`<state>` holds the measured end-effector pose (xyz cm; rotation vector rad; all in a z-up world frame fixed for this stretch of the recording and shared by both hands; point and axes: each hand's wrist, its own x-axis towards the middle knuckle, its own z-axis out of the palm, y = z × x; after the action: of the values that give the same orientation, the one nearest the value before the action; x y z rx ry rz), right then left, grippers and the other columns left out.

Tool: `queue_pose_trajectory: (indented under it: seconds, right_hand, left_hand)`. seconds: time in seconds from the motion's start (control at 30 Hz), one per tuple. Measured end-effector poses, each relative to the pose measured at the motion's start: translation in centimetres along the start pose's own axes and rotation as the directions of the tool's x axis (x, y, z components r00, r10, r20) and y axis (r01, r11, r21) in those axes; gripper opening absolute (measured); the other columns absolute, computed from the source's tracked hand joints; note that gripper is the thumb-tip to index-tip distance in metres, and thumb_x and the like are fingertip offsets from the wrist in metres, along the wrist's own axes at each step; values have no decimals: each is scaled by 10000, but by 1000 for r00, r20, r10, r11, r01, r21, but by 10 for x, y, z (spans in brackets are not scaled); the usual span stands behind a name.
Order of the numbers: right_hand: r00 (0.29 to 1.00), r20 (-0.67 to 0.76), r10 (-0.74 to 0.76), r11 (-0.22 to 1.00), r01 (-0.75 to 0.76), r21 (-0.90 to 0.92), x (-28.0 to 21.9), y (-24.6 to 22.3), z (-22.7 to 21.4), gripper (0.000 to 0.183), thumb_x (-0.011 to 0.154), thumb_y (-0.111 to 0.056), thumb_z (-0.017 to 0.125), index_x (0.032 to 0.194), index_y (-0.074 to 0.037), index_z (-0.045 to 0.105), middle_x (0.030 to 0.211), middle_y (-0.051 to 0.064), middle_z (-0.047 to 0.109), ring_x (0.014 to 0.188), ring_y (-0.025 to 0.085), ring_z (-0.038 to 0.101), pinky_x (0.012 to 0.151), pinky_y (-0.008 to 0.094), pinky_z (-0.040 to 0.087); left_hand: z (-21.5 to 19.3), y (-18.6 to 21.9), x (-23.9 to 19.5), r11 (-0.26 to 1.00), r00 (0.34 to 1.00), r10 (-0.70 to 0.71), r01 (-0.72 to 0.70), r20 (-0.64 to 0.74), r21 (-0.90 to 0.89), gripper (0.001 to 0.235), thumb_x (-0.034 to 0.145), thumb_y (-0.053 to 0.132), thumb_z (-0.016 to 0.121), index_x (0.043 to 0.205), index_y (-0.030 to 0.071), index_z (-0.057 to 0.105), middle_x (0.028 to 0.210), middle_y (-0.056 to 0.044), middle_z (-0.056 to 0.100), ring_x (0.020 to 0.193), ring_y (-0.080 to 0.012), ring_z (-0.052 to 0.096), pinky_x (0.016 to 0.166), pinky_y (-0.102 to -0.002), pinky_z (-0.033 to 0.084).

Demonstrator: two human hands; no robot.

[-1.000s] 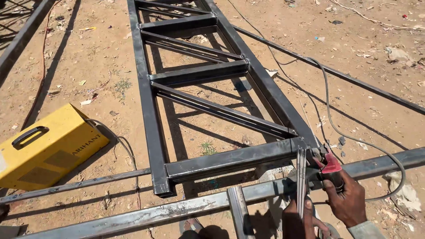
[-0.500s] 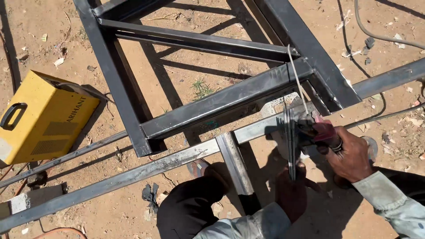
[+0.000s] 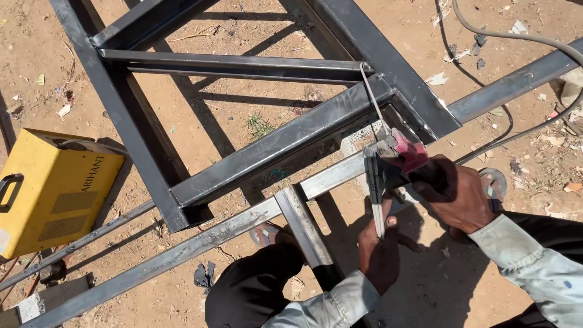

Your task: Welding metal structural components together on a fabrication floor.

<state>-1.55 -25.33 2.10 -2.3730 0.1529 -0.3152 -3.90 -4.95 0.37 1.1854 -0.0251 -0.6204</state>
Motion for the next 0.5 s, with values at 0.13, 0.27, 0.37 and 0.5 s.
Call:
queue_pose_trajectory:
  seconds: [0.13,0.27,0.37,0.5]
  right_hand:
    - [1000,21,16,1000,-16,0,-3,-7,3,334,871,-261,771,1107,-46,673,845,126,719,726,279,721,649,391,546]
    - [996,20,84,993,-82,-87,5,-12,1,409,807,-286,830,1088,-33,675,793,153,703,709,311,715,628,413,546]
    - [999,38,34,997,-31,-71,1,-17,2,474,766,-286,843,1119,-18,674,790,159,703,690,301,717,604,412,546]
    - [993,37,-114,992,116,-51,3,-13,-2,496,781,-285,826,1149,1,656,829,144,729,718,268,745,601,374,570]
  left_hand:
    - [-11,-18,2,991,999,36,-32,-29,127,644,1148,425,493,1539,-86,478,755,-74,594,665,-145,654,595,-320,535]
    - [-10,0,6,997,999,46,-46,2,55,689,1109,442,463,1576,-63,419,755,12,489,661,-146,688,588,-325,577]
    - [-11,8,-4,996,1000,21,-22,13,90,712,1109,461,432,1620,-31,383,676,23,429,650,-133,682,584,-316,580]
    - [-11,16,-2,995,999,-24,20,42,103,746,1083,503,422,1621,-9,355,652,14,465,647,-139,698,589,-317,602]
